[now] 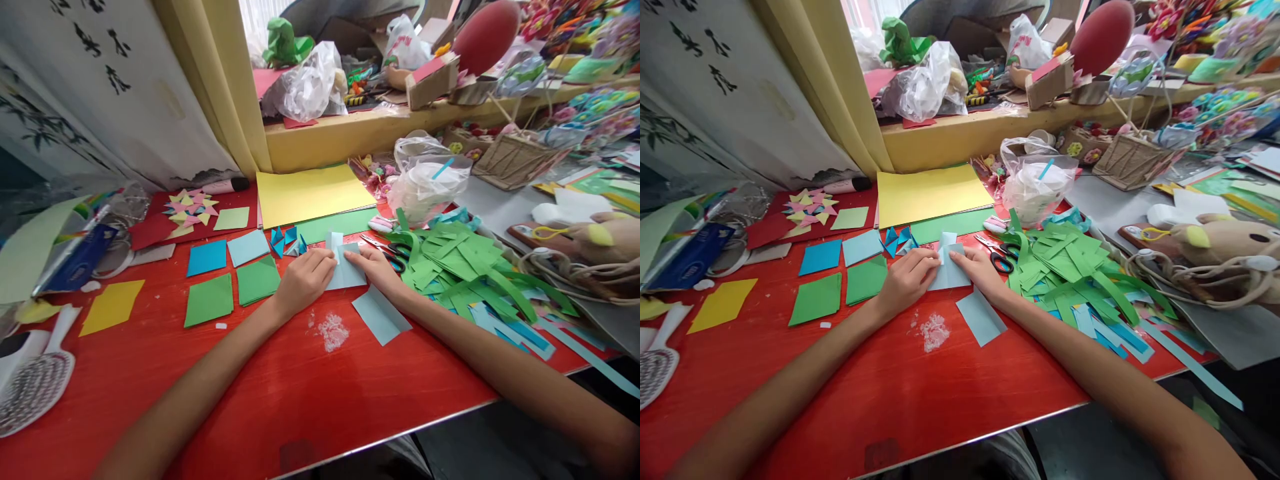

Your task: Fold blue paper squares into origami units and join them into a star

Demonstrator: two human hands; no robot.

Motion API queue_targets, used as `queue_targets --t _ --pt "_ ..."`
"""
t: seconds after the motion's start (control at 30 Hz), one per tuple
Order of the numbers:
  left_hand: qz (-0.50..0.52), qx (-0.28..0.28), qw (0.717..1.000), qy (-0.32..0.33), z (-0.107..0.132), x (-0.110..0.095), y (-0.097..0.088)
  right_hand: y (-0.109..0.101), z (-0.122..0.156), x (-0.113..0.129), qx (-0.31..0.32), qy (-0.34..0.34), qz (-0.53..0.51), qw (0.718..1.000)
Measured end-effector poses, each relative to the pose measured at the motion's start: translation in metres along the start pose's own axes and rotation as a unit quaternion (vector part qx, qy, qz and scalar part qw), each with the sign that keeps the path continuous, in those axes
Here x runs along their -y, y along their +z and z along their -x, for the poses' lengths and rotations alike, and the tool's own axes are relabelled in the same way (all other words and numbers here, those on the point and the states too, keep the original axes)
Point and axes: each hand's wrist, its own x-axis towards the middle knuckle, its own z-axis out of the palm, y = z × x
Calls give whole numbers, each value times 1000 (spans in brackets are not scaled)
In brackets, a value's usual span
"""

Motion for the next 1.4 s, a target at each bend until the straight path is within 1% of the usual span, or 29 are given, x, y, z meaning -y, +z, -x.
queue_targets --t 0.13,0.5,0.67,1.13,1.3,1.4 --pt "-2 -15 1000 8 -1 0 1 -1 0 -2 16 2 -27 999" --pt "33 -2 999 -4 2 2 3 0 0 -2 27 12 -70 997" --pt "41 7 999 -7 1 2 2 -1 0 -1 27 9 -56 998" --pt "55 15 998 -18 0 2 4 0 2 1 27 19 -71 997" --pt "65 11 998 -21 1 0 3 1 2 5 10 18 -29 999" --pt "90 22 995 -44 2 -1 2 1 2 5 3 11 -6 1000"
